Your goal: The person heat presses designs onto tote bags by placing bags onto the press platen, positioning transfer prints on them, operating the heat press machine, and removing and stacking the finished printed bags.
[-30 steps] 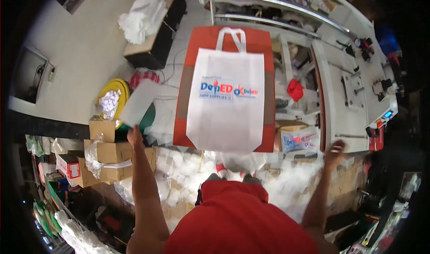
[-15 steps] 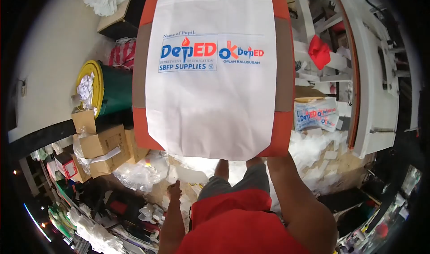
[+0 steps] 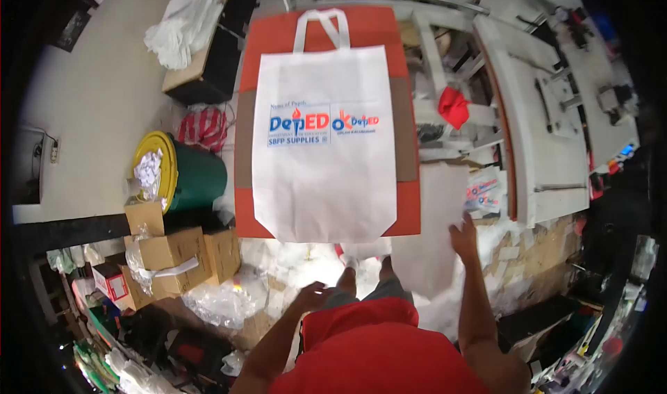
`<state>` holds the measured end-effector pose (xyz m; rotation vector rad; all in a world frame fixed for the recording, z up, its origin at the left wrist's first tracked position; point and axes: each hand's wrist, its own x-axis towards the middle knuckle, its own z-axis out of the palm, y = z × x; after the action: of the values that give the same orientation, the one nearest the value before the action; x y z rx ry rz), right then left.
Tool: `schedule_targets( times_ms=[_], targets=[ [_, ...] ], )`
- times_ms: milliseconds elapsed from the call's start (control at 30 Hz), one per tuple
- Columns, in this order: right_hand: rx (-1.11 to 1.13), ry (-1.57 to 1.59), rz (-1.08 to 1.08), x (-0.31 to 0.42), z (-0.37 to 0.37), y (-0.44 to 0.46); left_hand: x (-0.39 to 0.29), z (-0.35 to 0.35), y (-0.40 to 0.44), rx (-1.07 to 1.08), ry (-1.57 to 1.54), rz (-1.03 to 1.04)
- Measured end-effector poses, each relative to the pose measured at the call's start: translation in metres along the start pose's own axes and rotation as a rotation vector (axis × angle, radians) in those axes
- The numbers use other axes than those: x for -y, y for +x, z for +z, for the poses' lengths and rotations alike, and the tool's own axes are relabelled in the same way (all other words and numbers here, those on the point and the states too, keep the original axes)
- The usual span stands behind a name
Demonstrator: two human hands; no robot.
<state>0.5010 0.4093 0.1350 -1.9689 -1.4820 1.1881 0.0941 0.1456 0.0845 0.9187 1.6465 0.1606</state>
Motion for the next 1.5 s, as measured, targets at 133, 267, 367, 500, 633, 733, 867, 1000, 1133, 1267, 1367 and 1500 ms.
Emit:
schedule_targets(
  times_ms=[133, 267, 367, 500, 633, 733, 867, 1000, 1133, 1267, 1367, 1500],
  targets=[
    [0.018, 0.305, 0.004, 0.158, -0.125, -0.115, -0.113, 0.046, 0.03, 0.366, 0.551, 1.065],
    [-0.03, 0.433, -0.381, 0.277, -0.142, -0.174, -0.25, 0.051, -0.005, 0.596, -0.307, 0.887],
    [-0.121, 0.479, -0.692, 0.33, -0.156, -0.189, -0.358, -0.031, -0.084, 0.596, -0.642, 0.375],
    [-0.326, 0.029, -0.948, 0.373, -0.175, -0.155, -0.392, -0.157, -0.097, -0.284, -0.497, 0.991],
    [-0.742, 0.047, -1.405, 0.443, -0.158, -0.152, -0.426, -0.275, -0.197, -1.229, -0.263, 1.52],
    [-0.843, 0.321, -1.572, 0.474, -0.134, -0.159, -0.416, -0.326, -0.233, -1.686, -0.061, 1.881],
    [-0.445, 0.298, -1.153, 0.424, -0.028, -0.042, -0.37, -0.342, -0.129, -1.565, 0.29, 1.297],
    [-0.222, -0.195, -0.75, 0.292, 0.104, 0.064, -0.253, -0.301, 0.059, -1.001, 0.399, 0.498],
    [-0.387, -0.419, -0.734, 0.272, 0.124, 0.036, -0.252, -0.274, 0.048, -1.027, 0.356, 0.456],
    [-0.49, -0.363, -0.832, 0.269, 0.127, 0.048, -0.248, -0.276, 0.056, -1.07, 0.367, 0.528],
    [-0.506, -0.428, -0.811, 0.27, 0.122, 0.04, -0.246, -0.27, 0.053, -1.112, 0.416, 0.558],
    [-0.51, -0.436, -0.804, 0.269, 0.123, 0.041, -0.246, -0.27, 0.057, -1.113, 0.425, 0.51]
  ],
)
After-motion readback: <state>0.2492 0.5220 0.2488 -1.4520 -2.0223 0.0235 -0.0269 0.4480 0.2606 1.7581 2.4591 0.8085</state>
